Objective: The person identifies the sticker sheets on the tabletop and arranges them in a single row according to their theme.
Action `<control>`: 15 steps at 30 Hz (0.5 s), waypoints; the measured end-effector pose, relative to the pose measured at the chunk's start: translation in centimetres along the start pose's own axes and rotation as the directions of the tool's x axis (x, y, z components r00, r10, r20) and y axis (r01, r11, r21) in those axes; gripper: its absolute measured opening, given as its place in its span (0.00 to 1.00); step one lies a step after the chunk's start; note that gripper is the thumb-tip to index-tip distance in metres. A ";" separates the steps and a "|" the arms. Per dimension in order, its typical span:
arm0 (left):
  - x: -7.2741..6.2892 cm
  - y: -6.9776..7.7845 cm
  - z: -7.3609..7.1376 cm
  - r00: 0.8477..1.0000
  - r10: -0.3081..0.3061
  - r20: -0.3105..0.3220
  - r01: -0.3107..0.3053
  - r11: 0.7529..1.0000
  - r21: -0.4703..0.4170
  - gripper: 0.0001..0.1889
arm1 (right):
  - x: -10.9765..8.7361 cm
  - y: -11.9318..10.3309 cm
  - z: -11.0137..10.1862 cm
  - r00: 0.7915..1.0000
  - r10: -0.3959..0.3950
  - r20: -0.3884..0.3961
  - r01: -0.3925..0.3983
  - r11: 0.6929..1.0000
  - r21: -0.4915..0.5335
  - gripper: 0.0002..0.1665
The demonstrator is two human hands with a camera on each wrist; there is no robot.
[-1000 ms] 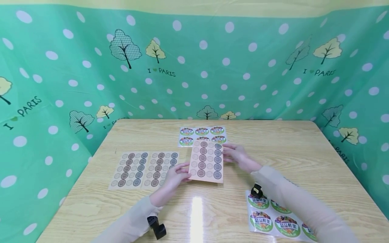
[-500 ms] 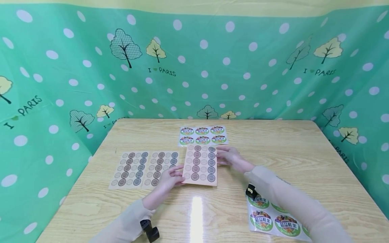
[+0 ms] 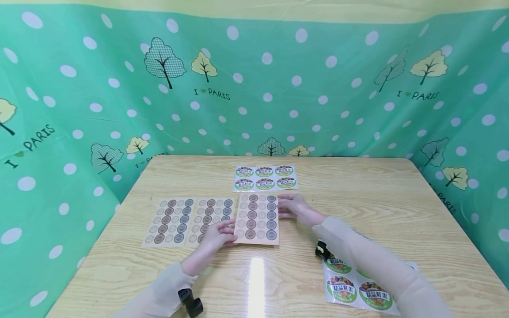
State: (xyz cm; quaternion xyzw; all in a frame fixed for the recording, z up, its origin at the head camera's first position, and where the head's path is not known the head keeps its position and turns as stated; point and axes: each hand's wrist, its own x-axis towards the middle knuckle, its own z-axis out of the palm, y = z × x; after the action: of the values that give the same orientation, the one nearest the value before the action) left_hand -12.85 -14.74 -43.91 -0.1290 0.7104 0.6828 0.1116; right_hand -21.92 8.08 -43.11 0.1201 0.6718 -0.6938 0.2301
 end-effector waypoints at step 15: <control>0.4 -0.2 -0.6 1.000 -0.032 0.001 0.031 0.999 0.045 0.27 | 0.9 0.3 0.9 0.999 0.024 -0.033 -0.025 0.999 -0.028 0.28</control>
State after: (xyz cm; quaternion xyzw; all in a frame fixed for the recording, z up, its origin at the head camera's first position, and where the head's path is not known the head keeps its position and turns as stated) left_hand -13.18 -15.35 -44.16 -0.1372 0.7232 0.6651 0.1257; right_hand -22.42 7.10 -43.71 0.1366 0.6835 -0.6794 0.2292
